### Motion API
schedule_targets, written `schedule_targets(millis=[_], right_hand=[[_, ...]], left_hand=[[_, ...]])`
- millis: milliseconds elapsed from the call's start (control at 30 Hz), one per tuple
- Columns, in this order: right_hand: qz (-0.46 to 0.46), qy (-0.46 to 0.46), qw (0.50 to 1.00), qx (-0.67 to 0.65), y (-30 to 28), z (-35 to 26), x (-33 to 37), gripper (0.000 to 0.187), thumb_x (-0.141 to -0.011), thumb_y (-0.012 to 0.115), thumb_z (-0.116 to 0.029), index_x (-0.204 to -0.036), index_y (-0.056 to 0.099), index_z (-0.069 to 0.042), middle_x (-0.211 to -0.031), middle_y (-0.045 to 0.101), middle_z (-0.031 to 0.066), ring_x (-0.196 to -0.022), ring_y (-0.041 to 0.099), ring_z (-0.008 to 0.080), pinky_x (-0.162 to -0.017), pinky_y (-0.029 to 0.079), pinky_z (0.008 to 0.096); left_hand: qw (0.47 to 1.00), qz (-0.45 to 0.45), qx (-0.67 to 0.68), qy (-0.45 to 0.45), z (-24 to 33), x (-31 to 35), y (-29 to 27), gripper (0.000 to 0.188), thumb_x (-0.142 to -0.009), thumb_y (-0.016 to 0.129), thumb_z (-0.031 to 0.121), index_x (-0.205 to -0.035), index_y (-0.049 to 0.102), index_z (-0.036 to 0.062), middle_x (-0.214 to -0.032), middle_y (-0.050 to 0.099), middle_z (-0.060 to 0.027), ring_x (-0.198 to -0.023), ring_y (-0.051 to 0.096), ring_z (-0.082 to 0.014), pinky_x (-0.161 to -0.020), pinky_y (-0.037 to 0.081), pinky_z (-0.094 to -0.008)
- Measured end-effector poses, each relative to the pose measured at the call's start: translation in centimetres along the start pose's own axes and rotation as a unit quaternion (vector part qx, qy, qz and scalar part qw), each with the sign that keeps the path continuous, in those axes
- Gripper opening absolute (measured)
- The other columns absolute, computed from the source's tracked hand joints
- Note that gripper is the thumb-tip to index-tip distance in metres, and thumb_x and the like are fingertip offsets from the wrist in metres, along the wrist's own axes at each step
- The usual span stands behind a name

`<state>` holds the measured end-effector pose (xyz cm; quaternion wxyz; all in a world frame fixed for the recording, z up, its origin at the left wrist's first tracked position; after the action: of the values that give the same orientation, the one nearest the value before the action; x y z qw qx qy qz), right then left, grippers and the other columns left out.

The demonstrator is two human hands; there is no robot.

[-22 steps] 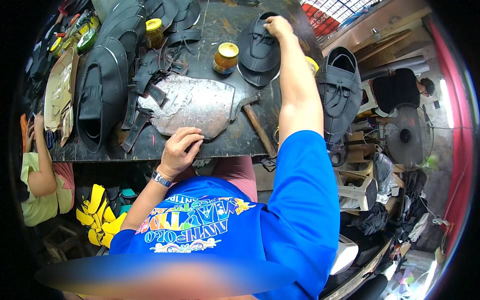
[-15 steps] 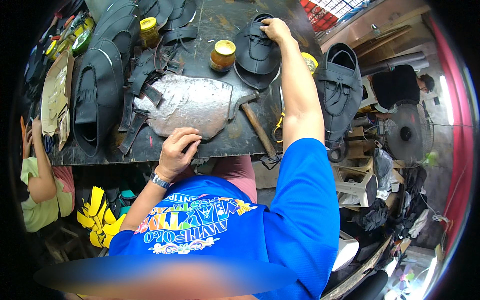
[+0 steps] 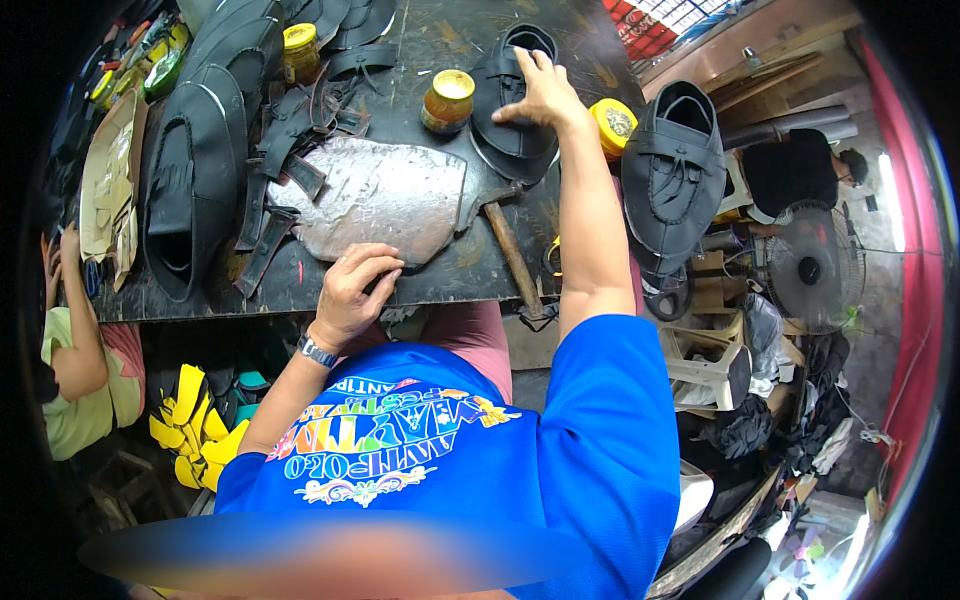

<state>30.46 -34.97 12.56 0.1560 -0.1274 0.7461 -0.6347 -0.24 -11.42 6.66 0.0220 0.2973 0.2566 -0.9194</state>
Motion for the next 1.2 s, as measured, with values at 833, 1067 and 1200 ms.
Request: schedule_targets(millis=[833, 1067, 1200], right_hand=[[0.103, 0.027, 0.988, -0.109, 5.7, -7.5, 23.6, 0.052, -0.088, 0.07, -0.015, -0.138, 0.056, -0.011, -0.137, 0.052, 0.0253, -0.129, 0.049, 0.0414, -0.11, 0.038, 0.0489], [0.13, 0.03, 0.991, -0.004, 4.7, -6.2, 20.2, 0.056, -0.08, 0.074, -0.005, -0.134, 0.059, -0.009, -0.142, 0.05, 0.0264, -0.13, 0.05, 0.0428, -0.11, 0.039, 0.0463], [0.181, -0.06, 0.968, -0.165, 2.7, -10.5, 17.1, 0.055, -0.083, 0.073, -0.009, -0.135, 0.055, -0.003, -0.139, 0.053, 0.0244, -0.13, 0.051, 0.0391, -0.11, 0.04, 0.0429]], left_hand=[[0.999, 0.002, -0.021, 0.039, 0.0, 0.3, 0.4, 0.012, -0.083, 0.075, 0.008, -0.093, 0.07, 0.0063, -0.102, 0.07, -0.009, -0.095, 0.066, -0.0286, -0.085, 0.052, -0.0387], [0.995, 0.041, 0.068, 0.062, 0.6, 1.4, -1.3, 0.012, -0.082, 0.077, 0.007, -0.092, 0.07, 0.0057, -0.097, 0.07, -0.0087, -0.091, 0.067, -0.0273, -0.081, 0.053, -0.0366], [0.995, 0.05, 0.088, 0.006, 0.7, 3.2, -3.4, 0.013, -0.084, 0.076, 0.005, -0.095, 0.071, 0.005, -0.098, 0.071, -0.0096, -0.09, 0.069, -0.027, -0.081, 0.055, -0.0356]])
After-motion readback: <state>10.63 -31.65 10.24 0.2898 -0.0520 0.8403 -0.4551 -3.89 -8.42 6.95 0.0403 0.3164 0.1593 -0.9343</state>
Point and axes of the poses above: each hand's wrist, its own x-axis away from the middle knuckle, its own y-axis out of the palm, z = x × y, the point moved 5 cm from there along -x, towards the middle knuckle
